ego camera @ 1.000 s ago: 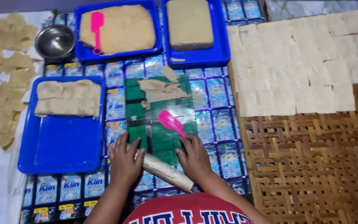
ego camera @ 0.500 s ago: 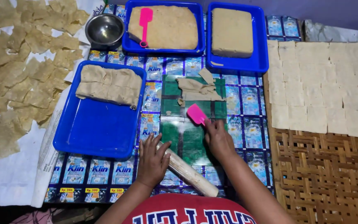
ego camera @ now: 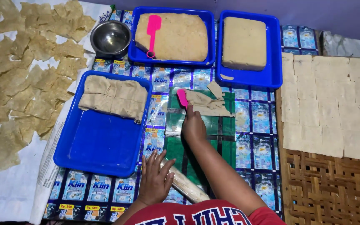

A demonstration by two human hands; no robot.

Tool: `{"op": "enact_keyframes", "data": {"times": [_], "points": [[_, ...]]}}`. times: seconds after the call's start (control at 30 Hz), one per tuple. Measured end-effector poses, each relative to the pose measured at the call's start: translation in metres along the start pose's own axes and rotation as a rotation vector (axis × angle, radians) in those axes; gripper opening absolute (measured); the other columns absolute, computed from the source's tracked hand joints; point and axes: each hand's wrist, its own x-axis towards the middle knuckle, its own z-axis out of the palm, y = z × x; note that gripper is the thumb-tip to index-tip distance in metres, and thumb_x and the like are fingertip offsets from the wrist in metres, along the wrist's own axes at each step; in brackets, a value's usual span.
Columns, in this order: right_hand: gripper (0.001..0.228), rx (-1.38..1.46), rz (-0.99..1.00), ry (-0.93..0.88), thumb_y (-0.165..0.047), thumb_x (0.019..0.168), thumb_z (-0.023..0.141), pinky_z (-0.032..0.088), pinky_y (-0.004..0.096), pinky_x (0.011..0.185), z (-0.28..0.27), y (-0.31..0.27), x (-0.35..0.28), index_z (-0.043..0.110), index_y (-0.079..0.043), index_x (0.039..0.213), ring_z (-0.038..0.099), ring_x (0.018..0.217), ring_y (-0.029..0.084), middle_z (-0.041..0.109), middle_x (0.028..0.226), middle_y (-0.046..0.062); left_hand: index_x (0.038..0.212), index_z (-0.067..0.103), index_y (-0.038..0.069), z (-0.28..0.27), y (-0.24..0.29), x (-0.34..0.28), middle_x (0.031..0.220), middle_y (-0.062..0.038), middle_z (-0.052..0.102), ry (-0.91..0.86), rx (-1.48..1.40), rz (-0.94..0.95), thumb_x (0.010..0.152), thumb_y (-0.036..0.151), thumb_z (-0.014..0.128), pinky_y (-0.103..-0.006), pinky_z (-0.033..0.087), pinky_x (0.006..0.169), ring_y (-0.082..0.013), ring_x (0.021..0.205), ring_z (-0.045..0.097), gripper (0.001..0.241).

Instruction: The recorder is rolling out thin sheets of dough or food wrappers and trimming them using a plastic scraper on a low work surface.

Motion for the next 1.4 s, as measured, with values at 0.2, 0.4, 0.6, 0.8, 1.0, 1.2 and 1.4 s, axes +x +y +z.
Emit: {"op": "enact_keyframes", "data": {"times": [0.2,0.4,0.6,0.8,1.0,1.2,1.4], "points": [[0.047,0.669,0.216,0.143,-0.006,0.094,0.047,0.048,0.03,0.058,-0.018,0.043,-0.009,0.065,-0.002,0.137,0.057,0.061,0.017,0.067,0.073,0.007,0.136,0.058,0.022,0.007,-0.006,-0.003,0.156,-0.014,0.039,-0.017,0.009,0.008,0.103,0.038,0.04,-0.067,0.002,0.123,-0.0383,0.152,0.021,0.041],[0.029,1.076,0.46,-0.135,-0.01,0.104,0.043,0.031,0.029,0.035,-0.115,0.034,-0.047,0.056,-0.004,0.129,0.037,0.041,0.012,0.052,0.067,0.005,0.137,0.058,0.023,0.006,-0.004,-0.001,0.156,-0.012,0.04,0.001,0.022,-0.006,0.103,0.038,0.039,-0.0652,0.0,0.124,-0.0369,0.153,0.021,0.042],[0.028,1.237,0.733,-0.189,0.001,0.1,0.038,0.034,0.028,0.038,-0.135,0.086,-0.107,0.054,-0.001,0.124,0.037,0.049,0.013,0.053,0.083,0.011,0.138,0.058,0.023,0.006,-0.001,-0.003,0.156,-0.012,0.042,0.017,0.031,-0.018,0.099,0.035,0.047,-0.0648,0.001,0.125,-0.0358,0.153,0.024,0.042],[0.02,1.328,0.711,-0.21,0.001,0.101,0.042,0.032,0.023,0.038,-0.104,0.108,-0.046,0.056,-0.003,0.114,0.039,0.05,0.009,0.054,0.084,0.007,0.138,0.058,0.023,0.005,0.001,-0.002,0.155,-0.012,0.042,0.003,0.026,-0.024,0.1,0.036,0.045,-0.0656,0.0,0.124,-0.0365,0.153,0.022,0.042],[0.065,0.212,0.078,-0.086,0.007,0.092,0.048,0.053,0.05,0.063,-0.105,0.051,-0.022,0.042,-0.009,0.155,0.068,0.07,0.04,0.07,0.099,0.028,0.138,0.058,0.023,0.005,0.001,-0.001,0.155,-0.012,0.042,0.004,0.02,-0.031,0.1,0.034,0.045,-0.0649,0.0,0.125,-0.0366,0.153,0.022,0.041],[0.065,-0.385,-0.035,-0.3,-0.011,0.094,0.047,0.054,0.053,0.069,-0.107,0.075,-0.014,0.039,-0.024,0.158,0.069,0.082,0.042,0.065,0.114,0.018,0.142,0.056,0.019,-0.004,0.009,0.005,0.16,-0.015,0.04,0.033,0.13,0.021,0.095,0.031,0.05,-0.0723,-0.012,0.117,-0.0345,0.155,0.024,0.049],[0.04,0.135,0.378,-0.382,-0.015,0.103,0.048,0.051,0.035,0.073,-0.19,0.125,0.021,0.065,-0.013,0.14,0.07,0.077,0.022,0.077,0.084,0.005,0.13,0.065,0.004,-0.045,0.03,0.075,0.141,-0.017,0.059,0.001,-0.309,-0.12,0.095,0.01,0.056,-0.0498,0.047,0.104,-0.0369,0.13,0.055,0.037]]}}
